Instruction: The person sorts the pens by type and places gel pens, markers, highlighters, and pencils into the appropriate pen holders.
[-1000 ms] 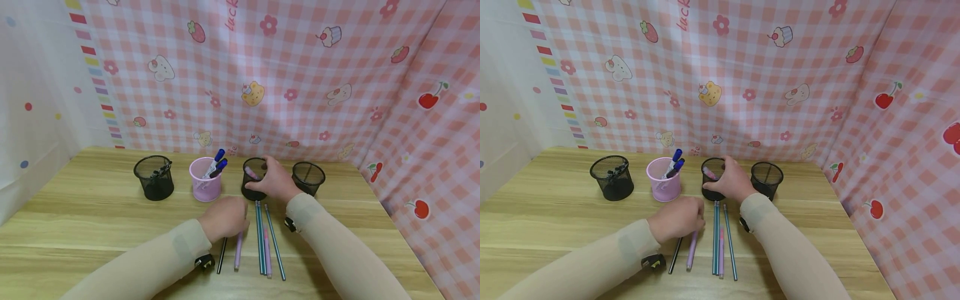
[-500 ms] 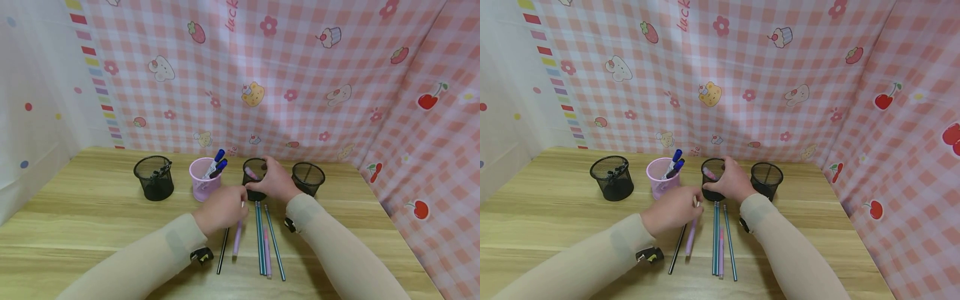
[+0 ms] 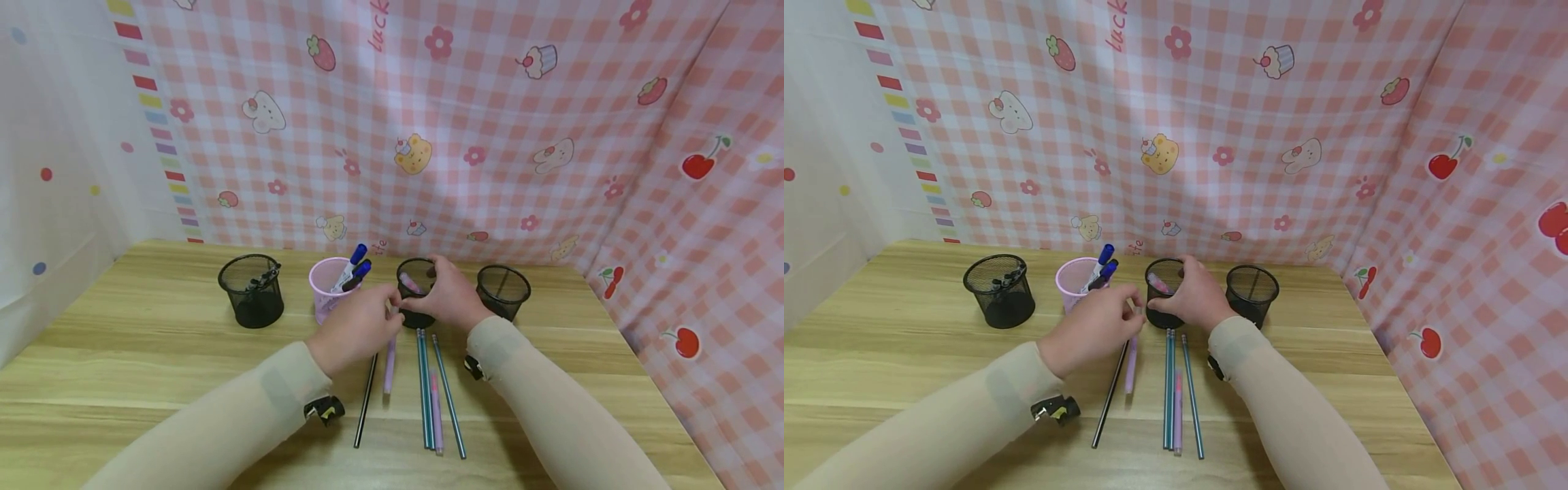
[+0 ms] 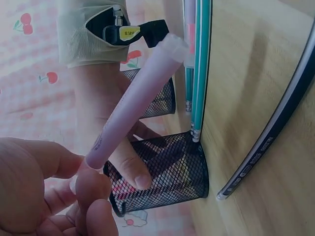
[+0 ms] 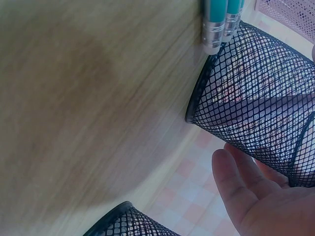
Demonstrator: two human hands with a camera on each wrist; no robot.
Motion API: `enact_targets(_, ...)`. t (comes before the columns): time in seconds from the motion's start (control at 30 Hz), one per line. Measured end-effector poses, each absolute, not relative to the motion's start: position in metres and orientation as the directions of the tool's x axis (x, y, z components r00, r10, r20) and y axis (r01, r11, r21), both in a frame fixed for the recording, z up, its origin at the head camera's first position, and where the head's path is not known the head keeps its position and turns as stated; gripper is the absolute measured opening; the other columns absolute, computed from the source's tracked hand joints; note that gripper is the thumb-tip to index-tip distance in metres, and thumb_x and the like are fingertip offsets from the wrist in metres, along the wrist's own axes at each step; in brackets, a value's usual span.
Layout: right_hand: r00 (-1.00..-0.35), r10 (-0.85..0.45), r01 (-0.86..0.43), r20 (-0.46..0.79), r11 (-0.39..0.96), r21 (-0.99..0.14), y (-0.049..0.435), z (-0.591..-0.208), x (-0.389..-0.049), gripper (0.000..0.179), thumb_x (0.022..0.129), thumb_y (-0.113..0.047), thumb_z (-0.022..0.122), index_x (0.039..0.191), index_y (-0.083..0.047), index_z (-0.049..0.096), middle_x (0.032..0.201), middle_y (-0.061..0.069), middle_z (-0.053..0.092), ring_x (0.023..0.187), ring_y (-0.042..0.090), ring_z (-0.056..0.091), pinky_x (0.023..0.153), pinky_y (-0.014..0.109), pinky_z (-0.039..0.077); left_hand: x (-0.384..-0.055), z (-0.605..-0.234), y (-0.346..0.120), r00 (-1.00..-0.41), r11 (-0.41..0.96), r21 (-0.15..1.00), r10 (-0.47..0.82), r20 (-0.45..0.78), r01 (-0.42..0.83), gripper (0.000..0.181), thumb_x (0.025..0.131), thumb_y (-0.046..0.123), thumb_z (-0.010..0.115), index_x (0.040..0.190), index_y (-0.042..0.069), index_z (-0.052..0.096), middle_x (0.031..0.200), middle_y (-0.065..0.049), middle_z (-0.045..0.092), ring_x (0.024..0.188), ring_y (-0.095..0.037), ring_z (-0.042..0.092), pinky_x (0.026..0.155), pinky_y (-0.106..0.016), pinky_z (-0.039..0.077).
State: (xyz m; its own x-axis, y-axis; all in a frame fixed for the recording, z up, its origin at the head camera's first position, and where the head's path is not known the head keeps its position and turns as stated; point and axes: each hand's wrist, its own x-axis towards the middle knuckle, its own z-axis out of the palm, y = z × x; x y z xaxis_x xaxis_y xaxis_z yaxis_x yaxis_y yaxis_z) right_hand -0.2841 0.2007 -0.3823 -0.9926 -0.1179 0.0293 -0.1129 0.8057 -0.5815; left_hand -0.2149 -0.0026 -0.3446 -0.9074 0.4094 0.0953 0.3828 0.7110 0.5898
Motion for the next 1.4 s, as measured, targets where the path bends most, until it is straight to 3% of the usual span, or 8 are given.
enact_targets(0.9,-0.991,-0.127,-0.124,0.036,0.800,-0.587,0.200,-0.381,-0.285,0.114,0.080,-0.056,0.087,0.164,-0.006,0.028,0.151,0.019,0.052,0.131,0.034,0.059,0.105,0.051,0.054,-0.225,-0.339,-0.006,-0.892,0.468,0.759,0.257,0.372,0.452,0.016,0.105,0.022,0.065,0.114,0.012,0.059,0.100,-0.005,0.074,0.060,-0.011,0.062,0.052,-0.029,0.052)
enact_targets(1.23,-0.995,-0.096,-0.094,0.030,0.786,-0.611,0.199,-0.382,-0.286,0.116,0.077,-0.055,0.091,0.163,-0.007,0.029,0.149,0.019,0.055,0.135,0.037,0.057,0.107,0.054,0.052,-0.229,-0.335,-0.010,-0.880,0.432,0.767,0.190,0.436,0.473,0.014,0.104,0.022,0.066,0.113,0.013,0.058,0.095,-0.003,0.071,0.054,-0.012,0.050,0.047,-0.025,0.042)
enact_targets(1.4,-0.996,-0.091,-0.078,0.009,0.790,-0.608,0.199,-0.382,-0.285,0.115,0.078,-0.055,0.090,0.164,-0.009,0.028,0.150,0.018,0.055,0.133,0.037,0.058,0.107,0.055,0.052,-0.231,-0.332,-0.010,-0.869,0.398,0.777,0.140,0.475,0.488,0.014,0.105,0.021,0.065,0.113,0.010,0.059,0.094,-0.004,0.071,0.058,-0.013,0.053,0.049,-0.023,0.043)
